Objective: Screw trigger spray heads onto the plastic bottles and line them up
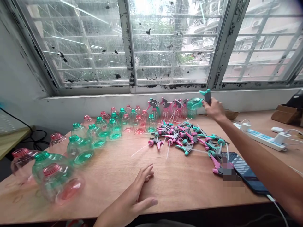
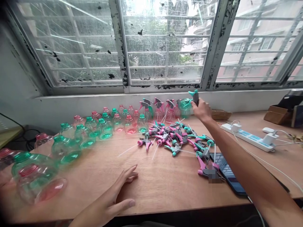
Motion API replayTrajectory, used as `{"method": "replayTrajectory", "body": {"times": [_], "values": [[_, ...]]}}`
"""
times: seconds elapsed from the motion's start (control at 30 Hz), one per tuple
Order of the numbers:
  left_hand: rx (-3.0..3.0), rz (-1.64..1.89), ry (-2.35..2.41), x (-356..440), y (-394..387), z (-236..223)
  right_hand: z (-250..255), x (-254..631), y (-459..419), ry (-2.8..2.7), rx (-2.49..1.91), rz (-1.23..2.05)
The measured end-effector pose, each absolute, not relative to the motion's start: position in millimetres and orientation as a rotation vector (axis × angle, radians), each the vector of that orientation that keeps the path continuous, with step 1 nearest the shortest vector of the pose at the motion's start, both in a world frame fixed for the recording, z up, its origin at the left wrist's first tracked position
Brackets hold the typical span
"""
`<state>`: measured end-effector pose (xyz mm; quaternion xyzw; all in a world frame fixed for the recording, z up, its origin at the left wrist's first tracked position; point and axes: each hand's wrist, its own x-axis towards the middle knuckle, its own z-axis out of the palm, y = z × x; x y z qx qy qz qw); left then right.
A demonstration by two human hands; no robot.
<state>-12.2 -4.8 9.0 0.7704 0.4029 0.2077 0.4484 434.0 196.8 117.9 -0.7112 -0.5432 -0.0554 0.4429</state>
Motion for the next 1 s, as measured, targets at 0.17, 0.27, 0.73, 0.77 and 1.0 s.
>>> {"method": "replayTrajectory", "body": {"times": [0.17,0.27,0.73,0.77,1.0], "values": [[2.027,0.441,1.034,-12,-3,8,94,428,240,-1.385,-2.013,-0.195],[2.075,0.399,1.039,-12,-2,10,90,421,251,-1.414,-2.07,-0.236],[2.089,0.43,1.033,-11,-1,10,82,422,278,-1.441,-2.202,-0.248],[2.091,0.422,1.035,-11,-1,10,81,423,281,-1.434,-2.211,-0.239],[2.077,0.414,1.044,-9,-1,13,82,422,305,-1.432,-2.26,-0.224]]}}
